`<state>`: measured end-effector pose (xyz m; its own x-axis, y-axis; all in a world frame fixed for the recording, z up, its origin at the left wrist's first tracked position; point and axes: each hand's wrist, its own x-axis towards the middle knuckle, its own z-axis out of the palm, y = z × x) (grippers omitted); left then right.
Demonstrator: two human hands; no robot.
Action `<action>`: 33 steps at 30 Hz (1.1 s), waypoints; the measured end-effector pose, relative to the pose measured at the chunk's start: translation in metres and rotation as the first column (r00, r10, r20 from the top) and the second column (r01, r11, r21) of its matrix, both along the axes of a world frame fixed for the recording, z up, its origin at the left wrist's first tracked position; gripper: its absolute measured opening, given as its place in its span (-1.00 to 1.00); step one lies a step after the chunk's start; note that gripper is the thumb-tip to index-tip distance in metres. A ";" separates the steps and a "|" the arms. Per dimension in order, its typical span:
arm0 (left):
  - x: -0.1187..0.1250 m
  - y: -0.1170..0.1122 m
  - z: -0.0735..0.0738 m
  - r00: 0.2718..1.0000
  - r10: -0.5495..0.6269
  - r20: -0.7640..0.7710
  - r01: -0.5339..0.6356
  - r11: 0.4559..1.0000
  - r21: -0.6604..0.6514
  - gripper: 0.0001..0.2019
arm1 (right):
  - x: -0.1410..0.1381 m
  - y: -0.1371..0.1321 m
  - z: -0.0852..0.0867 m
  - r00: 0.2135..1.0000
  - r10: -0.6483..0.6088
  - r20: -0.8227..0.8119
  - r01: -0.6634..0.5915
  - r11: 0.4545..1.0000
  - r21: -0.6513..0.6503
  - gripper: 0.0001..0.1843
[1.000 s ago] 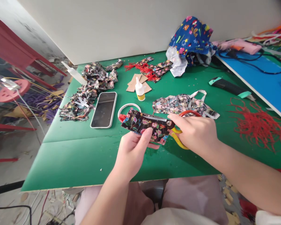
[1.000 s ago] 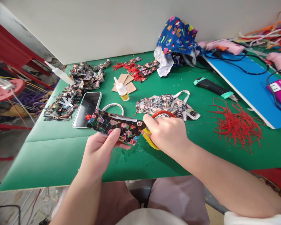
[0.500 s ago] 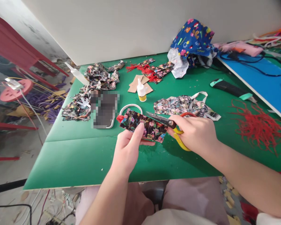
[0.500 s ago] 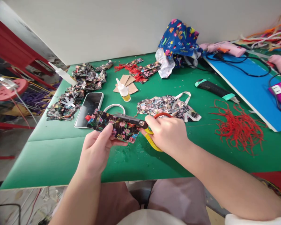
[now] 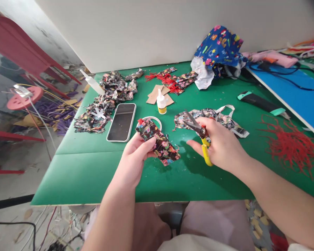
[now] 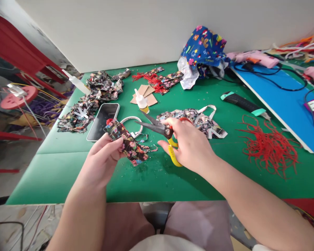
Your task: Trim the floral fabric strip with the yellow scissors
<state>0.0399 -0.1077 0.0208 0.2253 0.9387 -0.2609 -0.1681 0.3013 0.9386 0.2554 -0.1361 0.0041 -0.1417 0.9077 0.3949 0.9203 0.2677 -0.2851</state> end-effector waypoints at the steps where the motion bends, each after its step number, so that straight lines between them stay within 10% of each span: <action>1: -0.002 0.002 0.002 1.000 -0.019 0.015 0.020 0.999 -0.036 -0.87 | 0.002 0.001 0.000 0.999 0.021 0.034 -0.021 1.000 -0.006 -0.55; 7: -0.013 0.012 0.010 0.977 -0.211 -0.015 0.202 0.951 -0.235 -0.80 | 0.018 0.003 0.005 0.949 0.146 0.279 -0.175 0.981 0.079 -0.48; 16: -0.018 0.023 0.007 0.796 -0.588 -0.143 0.563 0.806 -0.183 -0.83 | 0.031 0.004 0.028 0.762 0.361 0.537 -0.442 0.897 0.025 -0.30; 33: -0.022 0.026 0.010 0.657 -0.680 -0.325 0.676 0.722 -0.144 -0.82 | 0.029 0.011 0.027 0.721 0.452 0.525 -0.478 0.873 -0.096 -0.31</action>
